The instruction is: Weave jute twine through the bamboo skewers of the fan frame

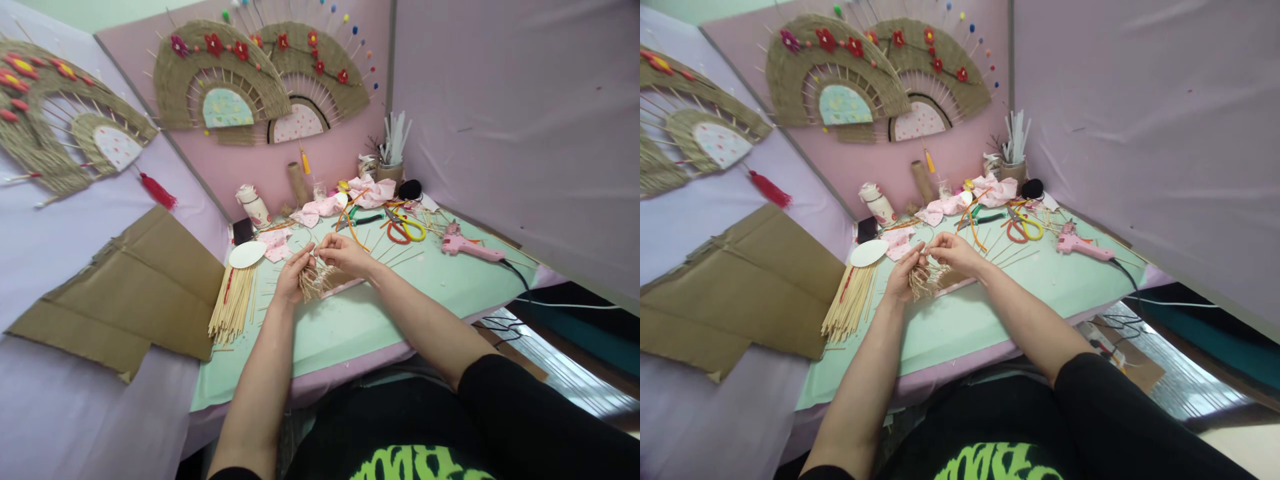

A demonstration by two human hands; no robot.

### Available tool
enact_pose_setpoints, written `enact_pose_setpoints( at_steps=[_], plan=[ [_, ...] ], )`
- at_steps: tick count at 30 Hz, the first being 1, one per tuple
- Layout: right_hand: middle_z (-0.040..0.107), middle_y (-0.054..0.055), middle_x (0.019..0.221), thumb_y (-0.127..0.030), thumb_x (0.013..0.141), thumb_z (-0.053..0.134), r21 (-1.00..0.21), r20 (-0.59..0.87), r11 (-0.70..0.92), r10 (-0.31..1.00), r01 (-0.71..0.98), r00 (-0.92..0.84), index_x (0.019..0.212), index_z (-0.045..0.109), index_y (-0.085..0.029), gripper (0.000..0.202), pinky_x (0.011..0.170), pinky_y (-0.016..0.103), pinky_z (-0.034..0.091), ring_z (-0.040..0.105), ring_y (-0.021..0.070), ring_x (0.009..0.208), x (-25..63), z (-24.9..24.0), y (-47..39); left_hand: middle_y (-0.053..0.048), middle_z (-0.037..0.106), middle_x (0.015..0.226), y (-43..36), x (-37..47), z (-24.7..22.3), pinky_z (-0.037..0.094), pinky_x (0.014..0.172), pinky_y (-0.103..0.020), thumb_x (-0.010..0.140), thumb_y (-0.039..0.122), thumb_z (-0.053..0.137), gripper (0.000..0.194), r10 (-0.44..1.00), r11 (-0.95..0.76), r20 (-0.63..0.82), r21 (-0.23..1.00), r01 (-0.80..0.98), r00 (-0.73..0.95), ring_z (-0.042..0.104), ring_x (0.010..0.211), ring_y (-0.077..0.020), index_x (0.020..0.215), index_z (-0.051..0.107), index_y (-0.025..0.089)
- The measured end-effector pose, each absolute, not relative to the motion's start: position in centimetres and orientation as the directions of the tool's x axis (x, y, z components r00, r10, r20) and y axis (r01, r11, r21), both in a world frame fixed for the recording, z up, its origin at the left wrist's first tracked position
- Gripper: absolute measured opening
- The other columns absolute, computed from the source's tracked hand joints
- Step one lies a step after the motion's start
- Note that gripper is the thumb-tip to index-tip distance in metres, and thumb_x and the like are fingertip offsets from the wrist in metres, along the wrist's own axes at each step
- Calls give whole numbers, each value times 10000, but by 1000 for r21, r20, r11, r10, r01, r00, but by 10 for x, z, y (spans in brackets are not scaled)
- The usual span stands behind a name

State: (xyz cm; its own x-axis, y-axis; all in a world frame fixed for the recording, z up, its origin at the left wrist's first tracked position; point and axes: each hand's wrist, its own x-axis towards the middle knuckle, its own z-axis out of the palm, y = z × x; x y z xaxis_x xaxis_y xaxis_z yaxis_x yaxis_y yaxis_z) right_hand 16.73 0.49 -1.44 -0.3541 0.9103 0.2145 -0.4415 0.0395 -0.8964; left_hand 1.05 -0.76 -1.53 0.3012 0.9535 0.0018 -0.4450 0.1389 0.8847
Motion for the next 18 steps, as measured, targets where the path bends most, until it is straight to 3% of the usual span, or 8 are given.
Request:
enact_pose_setpoints(
  at_steps=[4,9,14,18],
  plan=[
    [612,-26,710,-190,579,741,-855,163,-71,904,-514,-396,724,512,-178,271,526,193,337,500,65,599,171,-10,2,40,540,626,-9,11,-15,343,432,-163,669,278,718,511,944,133,19,892,-433,329,441,439,-29,1158,595,196],
    [579,-42,695,-202,630,707,-836,125,-158,877,-526,-463,862,547,-194,282,544,191,364,504,63,608,175,-8,0,53,544,636,-10,11,-13,326,413,-154,687,275,707,651,931,143,24,894,-425,363,413,420,-22,1295,475,276],
    [586,-39,718,-294,626,729,-865,156,-14,942,-501,-297,865,552,-200,312,587,210,391,514,70,628,174,-17,8,15,614,806,-8,11,-12,358,451,-136,678,235,718,548,944,141,25,871,-470,330,457,483,-6,1201,557,262],
    [619,-6,748,-425,717,638,-962,169,121,968,-246,-184,792,574,-184,260,579,214,377,512,89,659,172,-18,9,-11,630,923,-8,12,-11,387,470,-142,678,247,722,536,952,113,34,885,-451,306,492,519,-14,1188,556,261]
  ],
)
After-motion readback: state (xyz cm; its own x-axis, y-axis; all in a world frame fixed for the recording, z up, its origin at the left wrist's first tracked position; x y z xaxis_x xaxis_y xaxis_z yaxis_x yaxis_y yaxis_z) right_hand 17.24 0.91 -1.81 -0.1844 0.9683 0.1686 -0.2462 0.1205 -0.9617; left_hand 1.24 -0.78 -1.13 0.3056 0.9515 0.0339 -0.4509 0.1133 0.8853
